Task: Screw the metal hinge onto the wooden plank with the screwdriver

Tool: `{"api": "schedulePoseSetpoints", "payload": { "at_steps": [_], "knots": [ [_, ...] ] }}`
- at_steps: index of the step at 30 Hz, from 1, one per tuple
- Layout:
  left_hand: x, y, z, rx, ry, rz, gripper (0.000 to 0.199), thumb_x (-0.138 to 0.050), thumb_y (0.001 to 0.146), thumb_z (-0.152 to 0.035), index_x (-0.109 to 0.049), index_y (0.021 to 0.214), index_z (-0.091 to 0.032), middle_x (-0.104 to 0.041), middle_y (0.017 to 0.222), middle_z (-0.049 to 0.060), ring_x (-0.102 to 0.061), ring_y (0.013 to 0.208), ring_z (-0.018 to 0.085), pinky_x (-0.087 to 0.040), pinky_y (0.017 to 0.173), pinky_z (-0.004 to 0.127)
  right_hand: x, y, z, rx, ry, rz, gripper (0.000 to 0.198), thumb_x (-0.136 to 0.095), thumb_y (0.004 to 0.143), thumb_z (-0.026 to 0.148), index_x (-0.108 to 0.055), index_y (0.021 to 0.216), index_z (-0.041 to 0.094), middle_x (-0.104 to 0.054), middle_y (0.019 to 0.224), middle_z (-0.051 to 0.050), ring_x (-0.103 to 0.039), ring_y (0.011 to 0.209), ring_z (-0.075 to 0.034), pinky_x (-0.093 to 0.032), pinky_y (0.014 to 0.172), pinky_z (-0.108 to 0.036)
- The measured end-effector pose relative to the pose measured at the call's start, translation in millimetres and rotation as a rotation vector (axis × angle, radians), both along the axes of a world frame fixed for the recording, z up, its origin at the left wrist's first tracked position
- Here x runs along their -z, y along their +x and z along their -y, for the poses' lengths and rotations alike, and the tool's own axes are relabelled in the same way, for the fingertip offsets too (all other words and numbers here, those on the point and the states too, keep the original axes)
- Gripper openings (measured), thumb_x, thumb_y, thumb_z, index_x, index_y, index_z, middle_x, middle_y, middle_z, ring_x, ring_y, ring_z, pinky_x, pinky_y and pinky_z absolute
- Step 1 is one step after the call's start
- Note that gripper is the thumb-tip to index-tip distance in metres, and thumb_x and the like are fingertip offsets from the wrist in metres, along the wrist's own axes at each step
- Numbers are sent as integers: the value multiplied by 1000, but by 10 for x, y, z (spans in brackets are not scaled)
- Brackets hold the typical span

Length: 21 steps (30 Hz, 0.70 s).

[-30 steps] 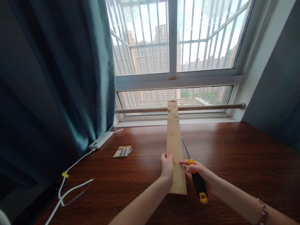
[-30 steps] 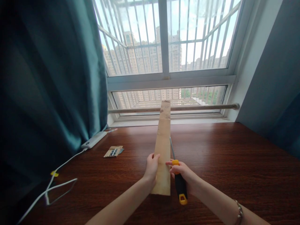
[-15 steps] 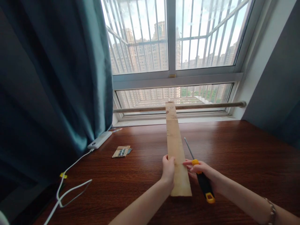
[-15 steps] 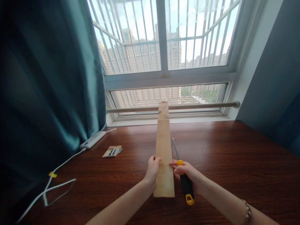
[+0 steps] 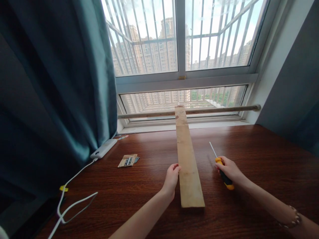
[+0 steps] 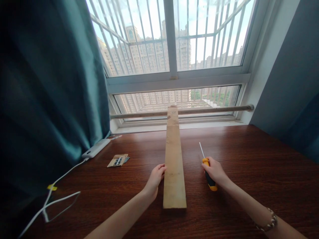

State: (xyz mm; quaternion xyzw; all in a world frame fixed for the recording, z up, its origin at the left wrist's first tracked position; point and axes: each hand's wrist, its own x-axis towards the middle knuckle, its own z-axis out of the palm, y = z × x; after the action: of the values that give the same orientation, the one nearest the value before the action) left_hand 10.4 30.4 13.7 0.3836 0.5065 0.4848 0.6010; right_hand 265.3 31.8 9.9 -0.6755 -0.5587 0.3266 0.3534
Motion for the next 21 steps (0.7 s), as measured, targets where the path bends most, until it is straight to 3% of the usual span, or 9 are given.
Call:
{"api": "schedulePoseSetpoints", "payload": {
  "at_steps": [3, 6, 14, 21],
  "knots": [
    [65, -79, -47, -11, 53, -58, 20, -56, 70, -24, -62, 85, -13, -65, 93, 11, -59, 90, 21, -43, 82, 31, -8, 125, -2, 22, 71, 407, 17, -49, 73, 28, -58, 84, 19, -65, 75, -6, -61, 73, -22, -41, 65, -28],
    [80, -149, -61, -42, 149, -144, 22, -57, 71, -29, -62, 85, -13, -65, 93, 10, -58, 91, 21, -41, 84, 31, -1, 207, 4, 9, 52, 616, 21, -47, 75, 30, -61, 86, 20, -67, 84, -8, -62, 82, -25, -40, 66, -28],
    [155, -272, -53, -26, 436, -424, 24, -47, 82, -32, -62, 90, -15, -62, 94, 9, -55, 91, 19, -40, 84, 29, 84, 288, -15, -8, -39, 776, 37, -44, 77, 33, -59, 109, 23, -64, 96, -10, -61, 86, -27, -40, 63, -30],
    [72, -301, -17, -2, 494, -497, 26, -45, 83, -34, -64, 81, -17, -61, 85, 7, -55, 84, 18, -40, 78, 28, 153, 340, -55, -35, -56, 756, 41, -45, 76, 36, -58, 113, 23, -65, 94, -10, -61, 84, -28, -42, 64, -32]
  ]
}}
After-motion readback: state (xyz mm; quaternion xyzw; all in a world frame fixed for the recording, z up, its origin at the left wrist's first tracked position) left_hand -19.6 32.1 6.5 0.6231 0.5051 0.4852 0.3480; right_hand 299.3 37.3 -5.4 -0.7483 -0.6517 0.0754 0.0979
